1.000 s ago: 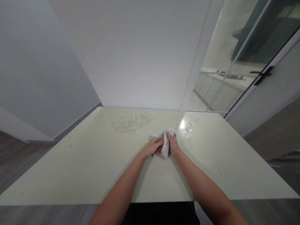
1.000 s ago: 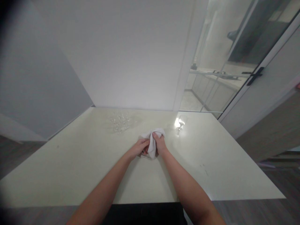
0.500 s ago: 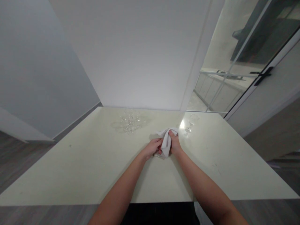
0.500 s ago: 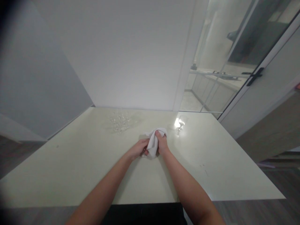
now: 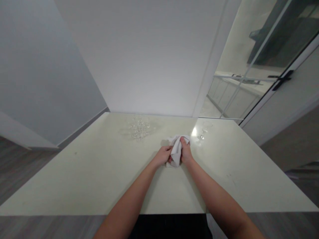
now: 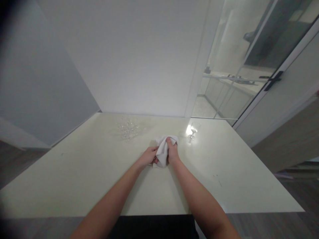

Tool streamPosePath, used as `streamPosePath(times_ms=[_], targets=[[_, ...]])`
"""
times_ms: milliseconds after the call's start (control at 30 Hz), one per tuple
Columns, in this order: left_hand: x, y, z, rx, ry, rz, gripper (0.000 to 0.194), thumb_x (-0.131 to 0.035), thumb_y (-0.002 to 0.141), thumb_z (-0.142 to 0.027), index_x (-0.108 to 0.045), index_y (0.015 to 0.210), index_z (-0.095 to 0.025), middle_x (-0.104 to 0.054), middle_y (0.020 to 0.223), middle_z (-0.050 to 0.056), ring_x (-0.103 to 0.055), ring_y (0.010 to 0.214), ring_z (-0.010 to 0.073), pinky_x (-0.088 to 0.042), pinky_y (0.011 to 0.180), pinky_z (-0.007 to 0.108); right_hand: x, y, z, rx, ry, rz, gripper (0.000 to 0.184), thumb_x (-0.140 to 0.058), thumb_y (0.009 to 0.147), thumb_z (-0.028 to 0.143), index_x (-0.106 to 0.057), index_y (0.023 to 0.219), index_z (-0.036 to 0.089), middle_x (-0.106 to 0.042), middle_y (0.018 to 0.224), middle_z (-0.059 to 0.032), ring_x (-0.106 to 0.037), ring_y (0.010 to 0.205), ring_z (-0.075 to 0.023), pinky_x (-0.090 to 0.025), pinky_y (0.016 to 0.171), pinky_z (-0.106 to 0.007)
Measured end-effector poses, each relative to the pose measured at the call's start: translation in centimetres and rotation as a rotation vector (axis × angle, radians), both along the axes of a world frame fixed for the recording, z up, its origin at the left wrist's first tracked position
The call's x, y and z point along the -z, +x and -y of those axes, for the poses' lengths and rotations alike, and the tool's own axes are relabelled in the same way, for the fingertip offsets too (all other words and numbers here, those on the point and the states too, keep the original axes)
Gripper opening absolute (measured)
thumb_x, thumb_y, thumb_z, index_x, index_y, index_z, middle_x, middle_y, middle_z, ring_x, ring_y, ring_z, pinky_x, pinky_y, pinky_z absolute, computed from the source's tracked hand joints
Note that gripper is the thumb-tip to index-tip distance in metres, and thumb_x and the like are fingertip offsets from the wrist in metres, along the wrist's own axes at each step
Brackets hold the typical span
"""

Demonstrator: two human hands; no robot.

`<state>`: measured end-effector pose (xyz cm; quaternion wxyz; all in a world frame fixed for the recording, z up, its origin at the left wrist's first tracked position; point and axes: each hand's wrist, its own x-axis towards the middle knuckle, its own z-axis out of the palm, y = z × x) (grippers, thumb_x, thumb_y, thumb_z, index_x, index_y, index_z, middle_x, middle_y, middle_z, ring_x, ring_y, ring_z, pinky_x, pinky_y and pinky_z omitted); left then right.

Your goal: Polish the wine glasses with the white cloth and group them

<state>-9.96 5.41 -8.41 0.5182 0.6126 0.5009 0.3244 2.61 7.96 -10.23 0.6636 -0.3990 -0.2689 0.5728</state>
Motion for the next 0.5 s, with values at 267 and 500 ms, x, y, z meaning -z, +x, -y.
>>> streamPosePath(times_ms=[267, 500], targets=[[0.0, 0.1, 0.0, -0.120, 0.241, -0.057, 0.022, -0.061, 0.074, -0.037, -0.064, 0.084, -0.018, -0.059, 0.066, 0.000, -0.051, 0.060, 0.0120, -0.036, 0.054, 0.021, -0.8, -0.2, 0.2, 0.128, 0.002, 0.045, 0.040, -0.076, 0.065, 0.049, -0.059, 0.086, 0.019, -0.065, 0.068, 0.0030, -0.060, 0.059, -0.0124, -0.052, 0.055, -0.022], [-0.2, 0.0, 0.1, 0.107, -0.291, 0.370, 0.051, -0.052, 0.076, -0.066, -0.053, 0.067, -0.016, -0.044, 0.049, -0.004, -0.042, 0.040, 0.0091, -0.036, 0.046, 0.023, -1.1, 0.6, 1.0, -0.240, -0.037, 0.016, 0.046, -0.071, 0.066, 0.060, -0.057, 0.079, 0.018, -0.063, 0.057, -0.0006, -0.058, 0.049, -0.0158, -0.050, 0.045, -0.027]])
